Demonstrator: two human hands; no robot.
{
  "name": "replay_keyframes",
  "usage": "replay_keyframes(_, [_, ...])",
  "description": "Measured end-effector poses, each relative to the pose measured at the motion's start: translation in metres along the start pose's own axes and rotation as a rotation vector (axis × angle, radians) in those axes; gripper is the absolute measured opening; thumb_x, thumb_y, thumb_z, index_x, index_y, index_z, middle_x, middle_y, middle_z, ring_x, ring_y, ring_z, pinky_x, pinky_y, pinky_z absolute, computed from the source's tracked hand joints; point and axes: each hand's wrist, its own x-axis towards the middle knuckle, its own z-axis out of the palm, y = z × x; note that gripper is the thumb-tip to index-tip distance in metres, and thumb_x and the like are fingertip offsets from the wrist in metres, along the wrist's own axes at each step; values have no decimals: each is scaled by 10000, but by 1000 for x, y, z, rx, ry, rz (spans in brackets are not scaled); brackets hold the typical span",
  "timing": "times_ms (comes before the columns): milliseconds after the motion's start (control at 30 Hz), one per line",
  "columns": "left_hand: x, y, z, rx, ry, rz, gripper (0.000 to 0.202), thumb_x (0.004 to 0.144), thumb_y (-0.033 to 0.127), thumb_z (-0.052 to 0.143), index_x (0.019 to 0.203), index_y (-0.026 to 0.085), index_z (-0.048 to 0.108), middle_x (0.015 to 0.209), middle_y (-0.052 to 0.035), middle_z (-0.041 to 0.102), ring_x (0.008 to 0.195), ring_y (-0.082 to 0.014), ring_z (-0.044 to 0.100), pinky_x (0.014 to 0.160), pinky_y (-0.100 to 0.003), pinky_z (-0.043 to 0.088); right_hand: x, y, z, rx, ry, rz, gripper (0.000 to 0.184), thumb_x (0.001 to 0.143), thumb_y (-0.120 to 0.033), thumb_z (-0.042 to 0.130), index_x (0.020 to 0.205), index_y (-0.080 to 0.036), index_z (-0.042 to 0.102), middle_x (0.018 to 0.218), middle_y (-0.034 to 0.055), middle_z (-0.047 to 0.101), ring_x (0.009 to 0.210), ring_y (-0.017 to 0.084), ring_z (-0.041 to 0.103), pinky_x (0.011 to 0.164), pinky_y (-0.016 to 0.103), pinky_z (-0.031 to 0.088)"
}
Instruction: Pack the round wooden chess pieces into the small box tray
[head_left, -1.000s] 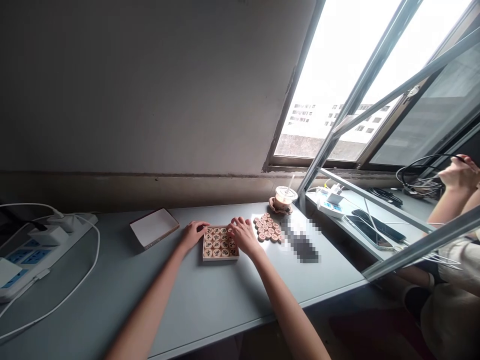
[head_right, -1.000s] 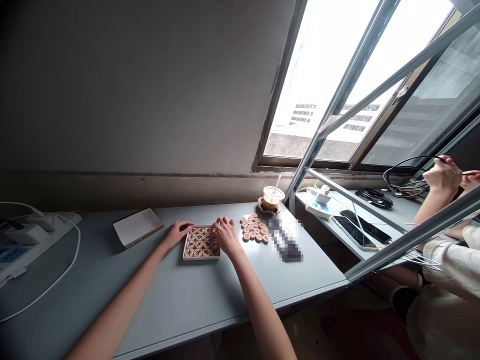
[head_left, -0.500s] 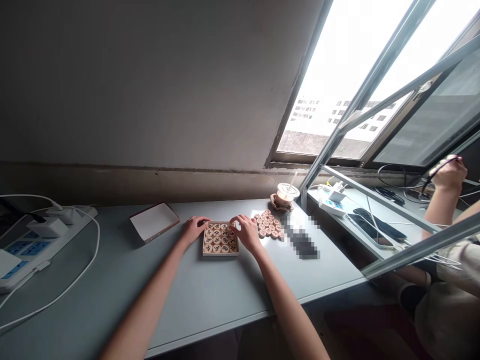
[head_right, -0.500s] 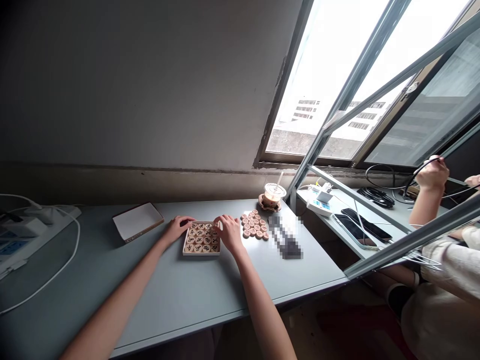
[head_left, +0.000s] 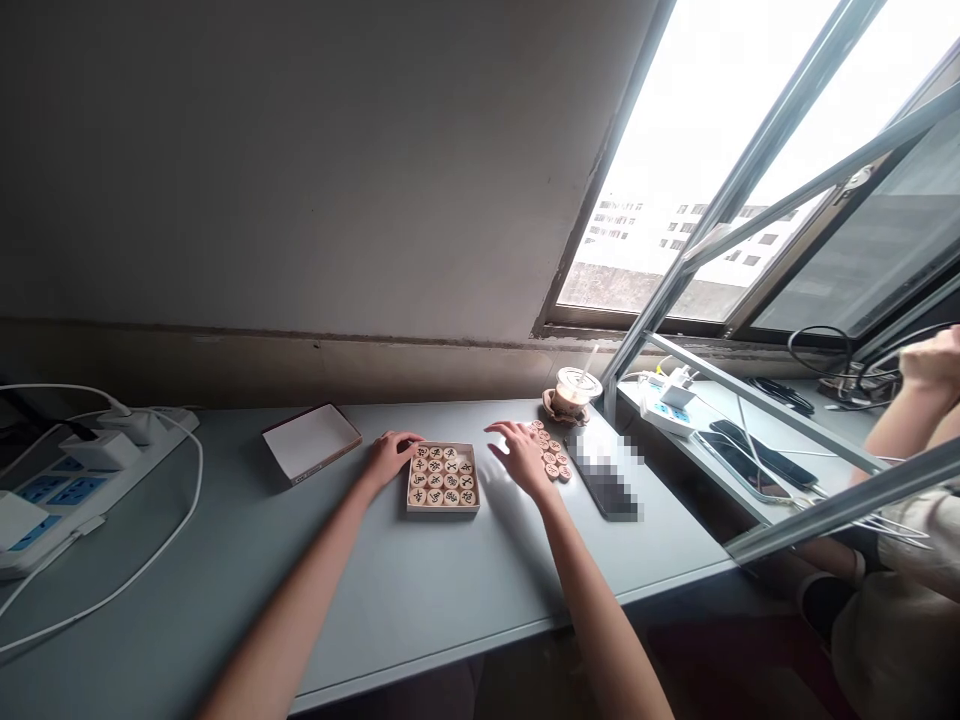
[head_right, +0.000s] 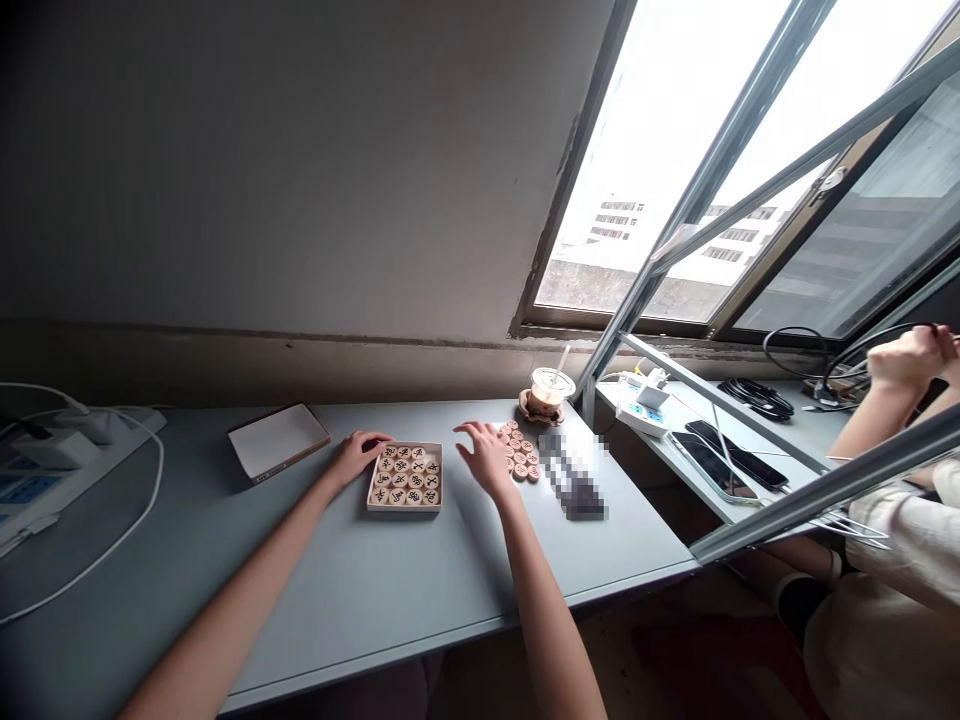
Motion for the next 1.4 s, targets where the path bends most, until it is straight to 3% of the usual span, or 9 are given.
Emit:
replay_keyframes(133, [0,0,0,-3,-6,-3,293,803,332,484,939,221,718,975,-62,701,990,-249,581,894,-374,454,-7,-31,-5,3,-142,-207,194,917,-286,512,1024,-272,673,1093,51,653,988,223,539,874,381,328])
replay_keyframes(400, [-1,0,0,5,-13,0,322,808,359,465,952,216,715,973,-69,701,999,-255,578,887,-379,454,-9,-47,-4,81,-178,-103,107,868,-277,593,958,-231,628,919,24,686,903,194,552,852,343,309])
replay_keyframes(600, [1,-6,3,-12,3,15,332,802,383,461,935,216,716,964,-68,701,985,-255,581,884,-382,455,-3,-18,-6,262,-52,107,170,903,-360,500,983,-242,593,942,-1,688,784,160,574,796,313,335])
replay_keyframes(733, [3,-13,7,-25,11,28,337,793,393,467,931,211,715,975,-69,701,981,-259,570,900,-402,439,-4,11,-1,46,-61,220,146,874,-317,532,879,-229,648,959,43,661,945,223,553,827,345,319])
replay_keyframes(900, [4,-15,8,-29,27,41,339,792,399,467,929,214,716,968,-68,701,973,-255,575,891,-397,445,-9,25,9,-113,16,162,140,877,-286,538,944,-244,653,1037,65,620,1023,234,507,842,349,302])
replay_keyframes(1067, [2,-9,5,-19,16,28,324,791,378,472,925,217,718,955,-64,702,971,-251,583,891,-392,451,-10,19,0,-170,33,212,163,895,-237,500,949,-222,653,1034,87,618,1014,249,495,831,362,298])
replay_keyframes(1167, [2,-6,4,-6,7,9,317,790,364,475,928,213,718,960,-69,700,977,-252,583,893,-390,452,-17,-4,-7,-56,18,31,207,933,-267,460,1037,-252,638,1075,60,623,1027,221,502,855,353,303])
replay_keyframes(1267, [1,-3,3,-2,-8,-6,326,800,363,468,951,209,712,977,-74,696,994,-254,575,903,-391,446,-27,-32,-9,47,-119,-207,212,941,-318,466,1039,-280,650,1103,34,631,1018,200,517,882,356,305])
replay_keyframes(1400, [-1,-3,3,-7,5,-16,314,804,350,472,954,208,709,999,-75,693,1012,-249,569,924,-385,439,-34,-52,-9,66,-203,-213,206,934,-322,486,930,-242,676,1002,42,670,957,208,545,883,387,303])
